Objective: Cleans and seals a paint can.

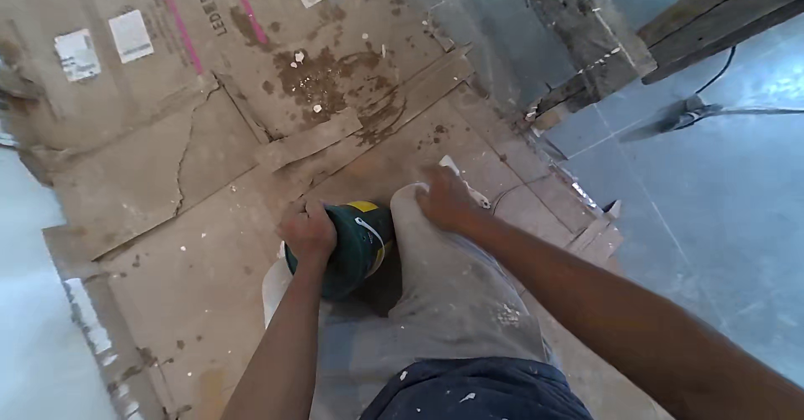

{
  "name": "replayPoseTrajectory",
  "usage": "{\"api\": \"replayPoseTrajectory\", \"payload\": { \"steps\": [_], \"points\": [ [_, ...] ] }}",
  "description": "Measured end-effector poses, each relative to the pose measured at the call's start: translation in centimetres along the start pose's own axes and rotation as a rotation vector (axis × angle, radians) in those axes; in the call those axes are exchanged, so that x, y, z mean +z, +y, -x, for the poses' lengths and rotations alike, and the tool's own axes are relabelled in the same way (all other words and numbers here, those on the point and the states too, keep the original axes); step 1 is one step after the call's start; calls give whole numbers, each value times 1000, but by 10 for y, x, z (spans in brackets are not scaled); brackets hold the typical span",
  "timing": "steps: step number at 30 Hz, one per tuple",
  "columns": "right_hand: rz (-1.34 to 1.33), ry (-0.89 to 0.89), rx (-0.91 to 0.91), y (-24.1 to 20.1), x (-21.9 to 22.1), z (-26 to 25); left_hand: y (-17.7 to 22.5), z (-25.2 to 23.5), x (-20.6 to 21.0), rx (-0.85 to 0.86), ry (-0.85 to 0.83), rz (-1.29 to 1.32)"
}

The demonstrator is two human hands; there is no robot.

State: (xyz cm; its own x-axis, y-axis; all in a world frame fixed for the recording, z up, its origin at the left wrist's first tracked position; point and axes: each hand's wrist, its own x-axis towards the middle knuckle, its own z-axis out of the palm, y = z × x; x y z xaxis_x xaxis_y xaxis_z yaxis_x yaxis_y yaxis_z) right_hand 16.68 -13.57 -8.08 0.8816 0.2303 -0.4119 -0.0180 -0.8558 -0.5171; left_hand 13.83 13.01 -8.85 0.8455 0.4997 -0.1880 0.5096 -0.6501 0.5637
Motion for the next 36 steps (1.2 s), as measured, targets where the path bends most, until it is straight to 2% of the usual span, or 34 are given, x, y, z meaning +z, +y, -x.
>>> {"api": "replayPoseTrajectory", "payload": {
  "steps": [2, 4, 9, 14, 16, 19, 22, 26, 30, 36],
  "points": [
    [-128, 16, -247, -35, 8, 22, 1, -1, 1, 28, 13, -15],
    [-293, 12, -423, -48, 30, 32, 0, -2, 1, 44, 18, -11],
    [-440, 12, -363, -56, 51, 36, -3, -3, 4, 59, 35, -6],
    [-246, -70, -318, -70, 47, 38, -4, -3, 4, 70, 14, -17],
    [-161, 16, -348, -75, 56, 40, -2, -3, 4, 63, 7, -26],
    [13, 256, -481, -72, 73, 38, 2, -4, 2, 62, -25, -44],
    [164, 292, -657, -64, 70, 30, 0, -5, 4, 89, -1, -56],
    [214, 298, -903, -53, 55, 11, 3, -3, 4, 96, 3, -67],
    [205, 329, -1036, -47, 51, -6, 3, -9, 5, 75, 25, -85],
    [178, 342, -1091, -39, 47, -30, 6, -23, 11, 67, -3, -113]
  ]
}}
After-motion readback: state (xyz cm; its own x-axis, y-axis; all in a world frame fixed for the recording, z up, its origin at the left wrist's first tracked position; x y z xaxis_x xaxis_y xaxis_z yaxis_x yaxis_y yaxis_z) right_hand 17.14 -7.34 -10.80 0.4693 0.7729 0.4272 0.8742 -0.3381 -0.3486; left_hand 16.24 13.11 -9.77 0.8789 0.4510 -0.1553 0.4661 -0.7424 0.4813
